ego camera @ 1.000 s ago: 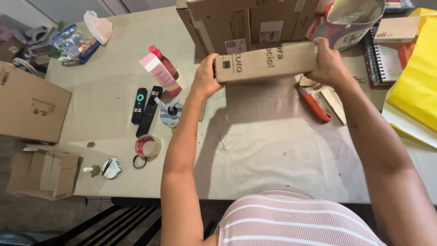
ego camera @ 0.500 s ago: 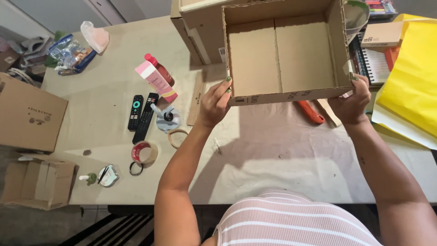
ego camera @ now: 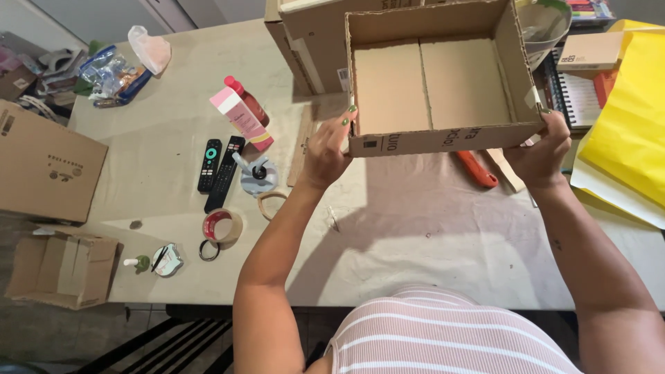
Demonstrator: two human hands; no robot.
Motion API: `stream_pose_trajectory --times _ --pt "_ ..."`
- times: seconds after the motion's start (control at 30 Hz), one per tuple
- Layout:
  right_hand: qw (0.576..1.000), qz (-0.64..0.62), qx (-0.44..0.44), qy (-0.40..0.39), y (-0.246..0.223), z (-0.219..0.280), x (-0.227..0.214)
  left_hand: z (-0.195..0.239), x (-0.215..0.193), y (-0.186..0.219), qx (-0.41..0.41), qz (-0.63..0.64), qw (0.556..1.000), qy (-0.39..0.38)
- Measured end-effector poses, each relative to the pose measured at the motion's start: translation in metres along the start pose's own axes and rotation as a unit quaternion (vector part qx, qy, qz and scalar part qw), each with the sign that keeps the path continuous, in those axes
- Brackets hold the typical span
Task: The person assembles a small cardboard box by folding flaps and securing them with adhesive tape. They repeatedly open and close the box to check alignment, then apply tape to the top and side seams to complete the assembly.
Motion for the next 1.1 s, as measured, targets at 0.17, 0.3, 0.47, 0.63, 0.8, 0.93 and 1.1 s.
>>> stream_pose_trajectory --times 0.17,0.3,0.47,0.63,0.8,0.93,1.1 --pt "0.999 0.008 0.034 -0.020 -0.003 0.002 0.006 0.001 -0.006 0.000 -0.059 0.009 0.998 -0.033" --pt "0.997 -0.014 0.061 -0.053 0.001 -0.001 0.011 0.002 -0.008 0.001 -0.083 0.025 0.995 -0.040" --pt "0.990 -0.047 0.111 -0.073 -0.010 -0.015 0.009 0.005 -0.008 -0.001 -0.124 0.030 0.990 -0.058" --pt "0.956 -0.146 0.166 -0.192 -0.011 -0.045 0.007 0.001 -0.013 -0.017 -0.189 0.076 0.969 -0.141" --pt "0.815 -0.299 0.379 -0.321 -0.032 -0.082 0.014 -0.017 -0.026 -0.041 -0.358 0.292 0.874 -0.152" --pt "0.800 -0.342 0.391 -0.301 0.000 -0.059 0.054 -0.007 -0.010 -0.044 -0.369 0.356 0.855 -0.073" --pt "0.870 -0.360 0.244 -0.234 0.076 0.002 0.118 -0.047 -0.020 0.019 -0.220 0.253 0.941 -0.036"
Point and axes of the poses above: each hand's wrist, its own z-axis away from the middle knuckle, its own x-axis out of the palm, y = z × x, the point moved 4 cm from there along -z, towards the middle knuckle, and after that the axes turned 6 degrees about -y, right-handed, at the moved point
